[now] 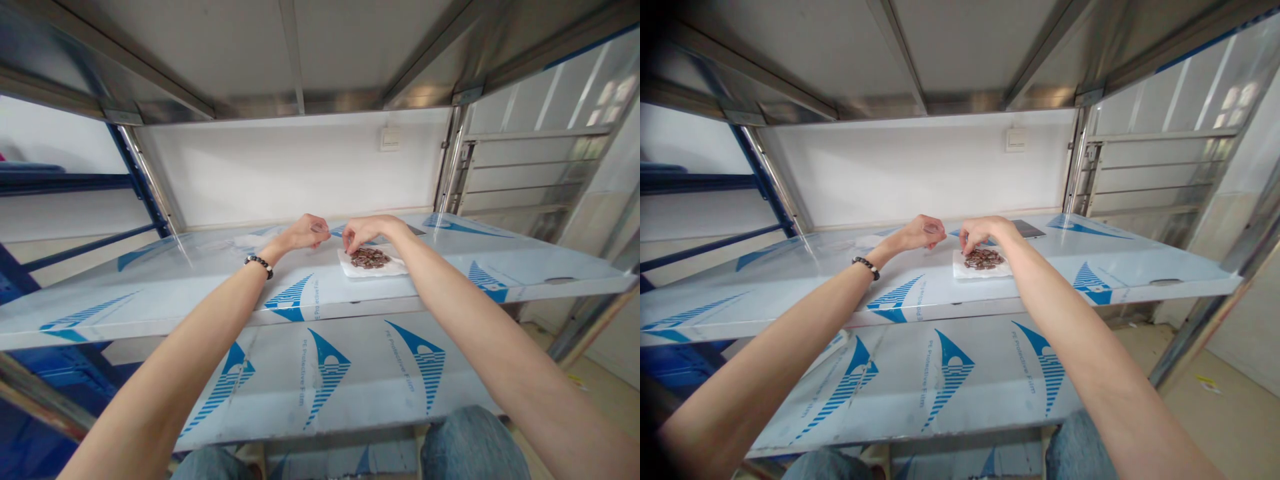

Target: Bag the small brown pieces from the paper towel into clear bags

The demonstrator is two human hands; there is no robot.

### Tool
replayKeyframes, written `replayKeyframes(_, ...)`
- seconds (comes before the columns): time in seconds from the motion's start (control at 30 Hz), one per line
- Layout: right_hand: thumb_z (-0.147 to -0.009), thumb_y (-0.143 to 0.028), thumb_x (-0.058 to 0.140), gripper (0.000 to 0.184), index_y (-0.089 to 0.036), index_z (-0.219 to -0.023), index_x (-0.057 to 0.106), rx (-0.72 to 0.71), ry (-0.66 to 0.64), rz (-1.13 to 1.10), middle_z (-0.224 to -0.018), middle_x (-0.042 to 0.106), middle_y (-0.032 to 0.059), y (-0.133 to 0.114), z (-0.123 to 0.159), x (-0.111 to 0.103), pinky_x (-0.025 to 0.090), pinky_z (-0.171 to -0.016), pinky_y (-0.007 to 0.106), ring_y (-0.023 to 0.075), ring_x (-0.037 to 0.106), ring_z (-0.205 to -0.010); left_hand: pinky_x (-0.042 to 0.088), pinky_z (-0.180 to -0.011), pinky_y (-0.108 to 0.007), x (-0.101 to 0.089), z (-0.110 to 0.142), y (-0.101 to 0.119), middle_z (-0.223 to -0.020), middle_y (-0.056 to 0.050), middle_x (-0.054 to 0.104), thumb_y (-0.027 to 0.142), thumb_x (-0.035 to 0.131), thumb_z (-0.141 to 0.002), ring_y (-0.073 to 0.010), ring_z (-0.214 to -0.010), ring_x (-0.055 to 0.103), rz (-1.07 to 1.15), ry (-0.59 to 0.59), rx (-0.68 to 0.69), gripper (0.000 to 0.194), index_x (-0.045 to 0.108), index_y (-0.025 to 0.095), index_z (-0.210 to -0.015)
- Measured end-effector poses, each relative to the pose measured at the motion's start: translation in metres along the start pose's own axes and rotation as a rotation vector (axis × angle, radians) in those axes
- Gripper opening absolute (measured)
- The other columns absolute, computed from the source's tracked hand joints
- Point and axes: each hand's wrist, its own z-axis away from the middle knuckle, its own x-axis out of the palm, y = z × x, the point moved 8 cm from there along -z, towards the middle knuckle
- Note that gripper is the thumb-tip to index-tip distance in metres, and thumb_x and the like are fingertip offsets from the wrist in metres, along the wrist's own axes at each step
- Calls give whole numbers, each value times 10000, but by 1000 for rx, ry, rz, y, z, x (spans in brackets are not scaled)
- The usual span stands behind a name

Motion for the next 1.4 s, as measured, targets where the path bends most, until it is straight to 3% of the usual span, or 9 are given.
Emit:
replayKeyframes(0.27, -712, -253, 812, 141, -182, -826, 768, -51, 66, -89, -770, 745, 20, -8, 2, -2, 436, -654, 307, 173, 624, -694, 399, -545, -247, 0, 1, -8, -621, -5, 617, 215, 692, -792, -106, -532, 523, -29, -10, -39, 63, 662, 162, -779)
replayKeyframes(0.43, -751, -331, 870, 235, -161, -821, 723, -320, 206, -468, -796, 769, 66, -30, 5, -20, 521, -698, 304, 182, 701, -750, 417, -550, -258, 5, -2, -17, -647, 2, 615, 224, 689, -763, -119, -546, 549, -29, -35, -42, 73, 678, 167, -808)
replayKeyframes(0.57, -761, -359, 906, 283, -145, -844, 741, -437, 331, -593, -782, 767, 69, -38, 6, -32, 551, -691, 292, 151, 679, -697, 393, -543, -261, 7, 1, -9, -585, 7, 575, 206, 672, -777, -116, -526, 528, -2, -43, -43, 34, 665, 172, -781)
replayKeyframes(0.9, -776, -406, 907, 322, -164, -790, 696, -406, 470, -602, -709, 715, 57, -41, -2, -32, 550, -652, 288, 157, 655, -672, 377, -550, -259, 5, 1, -8, -583, 1, 615, 212, 681, -834, -118, -526, 549, -24, -16, -51, 61, 695, 156, -855)
replayKeyframes(1.07, -820, -415, 846, 288, -158, -846, 719, -287, 581, -457, -743, 718, 67, -18, 0, -44, 499, -659, 288, 167, 637, -686, 398, -571, -263, -1, 1, -5, -596, -12, 617, 200, 679, -851, -111, -534, 527, -19, 13, -26, 109, 624, 173, -760)
replayKeyframes(1.23, -716, -338, 882, 240, -145, -784, 757, -59, 285, -166, -701, 706, 45, 13, -3, -30, 449, -670, 298, 176, 612, -679, 402, -552, -254, -3, 5, -2, -604, -7, 607, 189, 637, -830, -117, -546, 532, -42, 20, -38, 64, 635, 162, -772)
replayKeyframes(1.4, -664, -393, 929, 306, -168, -827, 800, 64, 96, -52, -724, 706, 19, 21, 1, -16, 388, -617, 296, 146, 520, -621, 424, -551, -247, -3, 6, -1, -605, 0, 606, 201, 643, -808, -115, -544, 531, -43, 15, -51, 54, 640, 159, -775)
